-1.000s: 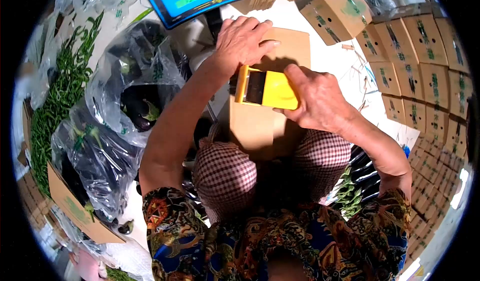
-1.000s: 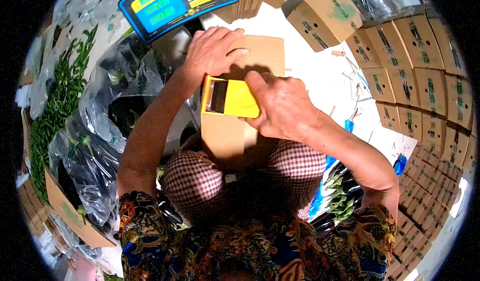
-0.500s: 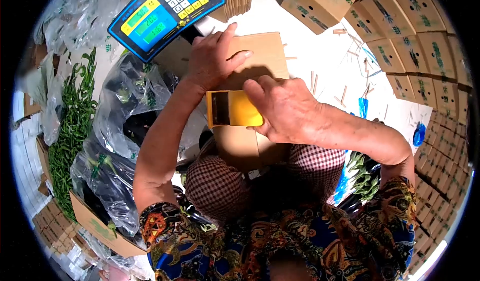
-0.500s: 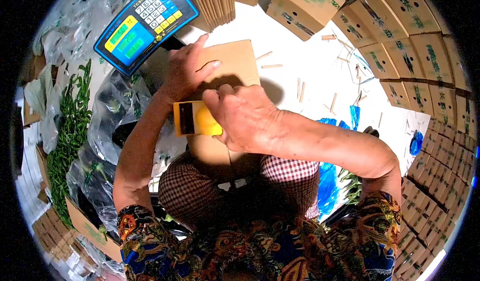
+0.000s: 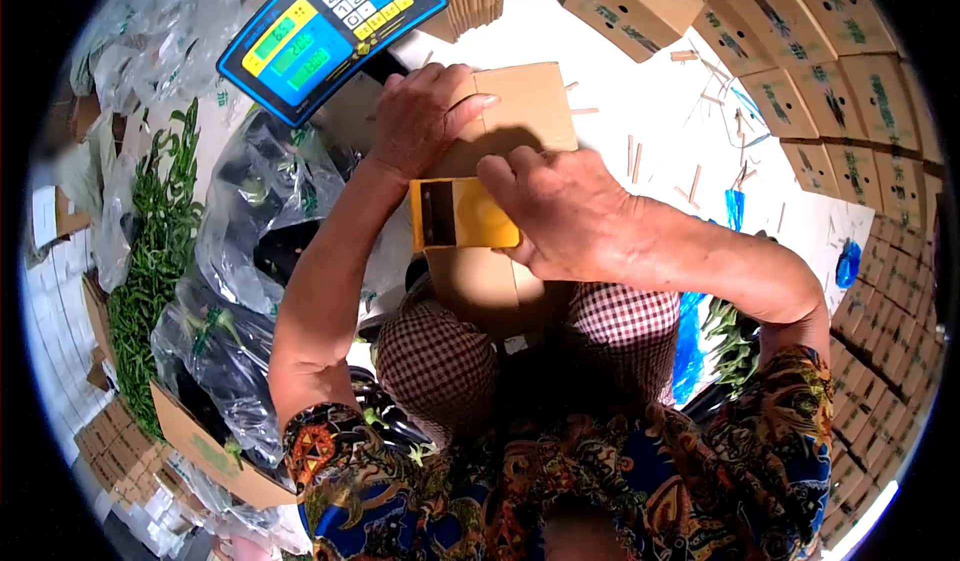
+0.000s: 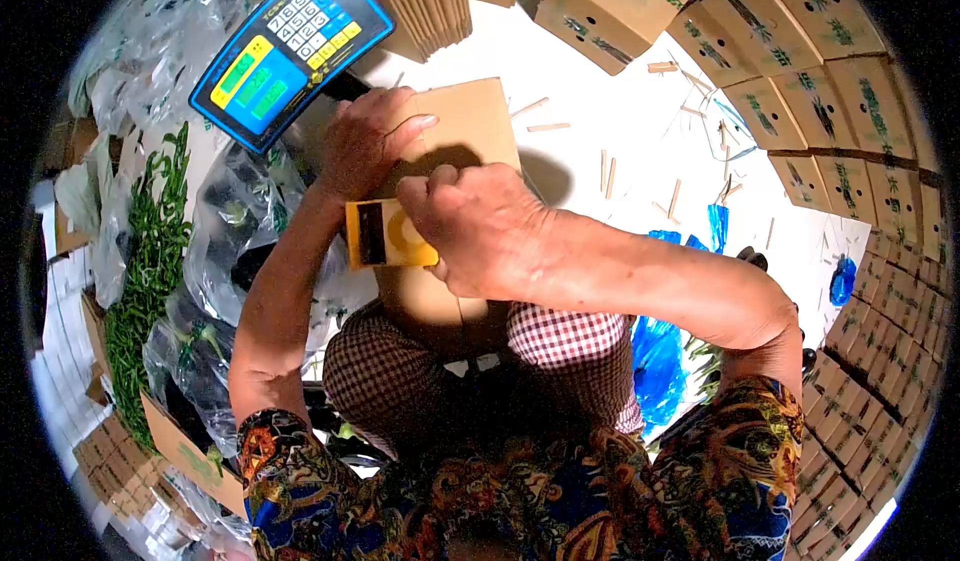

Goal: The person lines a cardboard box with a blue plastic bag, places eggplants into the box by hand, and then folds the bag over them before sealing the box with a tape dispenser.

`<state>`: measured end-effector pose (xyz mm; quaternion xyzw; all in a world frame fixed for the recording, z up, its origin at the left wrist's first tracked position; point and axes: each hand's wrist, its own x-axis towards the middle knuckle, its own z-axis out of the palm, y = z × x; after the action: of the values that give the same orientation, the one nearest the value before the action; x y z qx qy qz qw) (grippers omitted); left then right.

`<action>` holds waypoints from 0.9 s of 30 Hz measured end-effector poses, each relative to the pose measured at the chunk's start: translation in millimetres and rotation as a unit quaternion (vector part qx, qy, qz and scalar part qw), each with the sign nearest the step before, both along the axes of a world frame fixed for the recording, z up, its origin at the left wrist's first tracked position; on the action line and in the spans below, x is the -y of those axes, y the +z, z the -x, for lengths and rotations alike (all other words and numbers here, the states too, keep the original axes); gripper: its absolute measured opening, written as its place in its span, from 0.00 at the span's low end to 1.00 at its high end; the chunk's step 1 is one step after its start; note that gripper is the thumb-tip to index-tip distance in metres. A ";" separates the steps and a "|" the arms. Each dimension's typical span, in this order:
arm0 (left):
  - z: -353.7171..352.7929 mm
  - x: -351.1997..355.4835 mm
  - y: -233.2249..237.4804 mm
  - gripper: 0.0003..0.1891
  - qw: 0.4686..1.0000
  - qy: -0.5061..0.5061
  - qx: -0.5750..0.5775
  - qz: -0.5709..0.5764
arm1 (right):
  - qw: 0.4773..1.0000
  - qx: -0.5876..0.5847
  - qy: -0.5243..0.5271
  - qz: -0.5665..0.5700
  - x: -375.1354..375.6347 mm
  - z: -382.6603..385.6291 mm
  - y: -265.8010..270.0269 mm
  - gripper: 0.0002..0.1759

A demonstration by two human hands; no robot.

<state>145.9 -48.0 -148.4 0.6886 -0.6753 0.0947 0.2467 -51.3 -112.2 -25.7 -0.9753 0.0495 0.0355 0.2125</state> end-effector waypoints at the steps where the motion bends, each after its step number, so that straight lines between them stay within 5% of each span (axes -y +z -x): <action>1: 0.4 -0.2 -0.8 0.18 1.000 -0.007 0.012 0.013 | 1.000 -0.008 0.006 0.001 1.2 -0.2 0.5 0.25; 5: -0.5 -1.1 -1.2 0.16 0.989 -0.057 0.101 0.093 | 0.996 -0.087 0.010 0.011 11.3 0.3 10.1 0.27; 14: 2.0 5.5 -14.3 0.19 0.995 0.041 -0.060 0.063 | 0.998 -0.044 0.016 0.028 68.4 66.1 -5.5 0.21; 24: -0.8 2.9 -14.1 0.15 0.999 0.014 -0.020 0.040 | 0.994 -0.074 -0.081 -0.027 126.5 152.1 -67.3 0.27; 26: -0.1 -7.2 -8.4 0.16 0.990 0.040 -0.072 0.111 | 0.993 -0.075 -0.068 -0.055 120.3 139.6 -82.8 0.28; 27: -0.9 -19.5 -17.9 0.17 0.973 0.085 -0.185 0.104 | 0.993 -0.058 -0.071 -0.074 114.9 133.3 -91.1 0.29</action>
<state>146.8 -28.4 -166.4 0.7198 -0.5429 0.0561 0.4288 -184.6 -227.1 -116.8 -0.9471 0.1280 0.0808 0.2832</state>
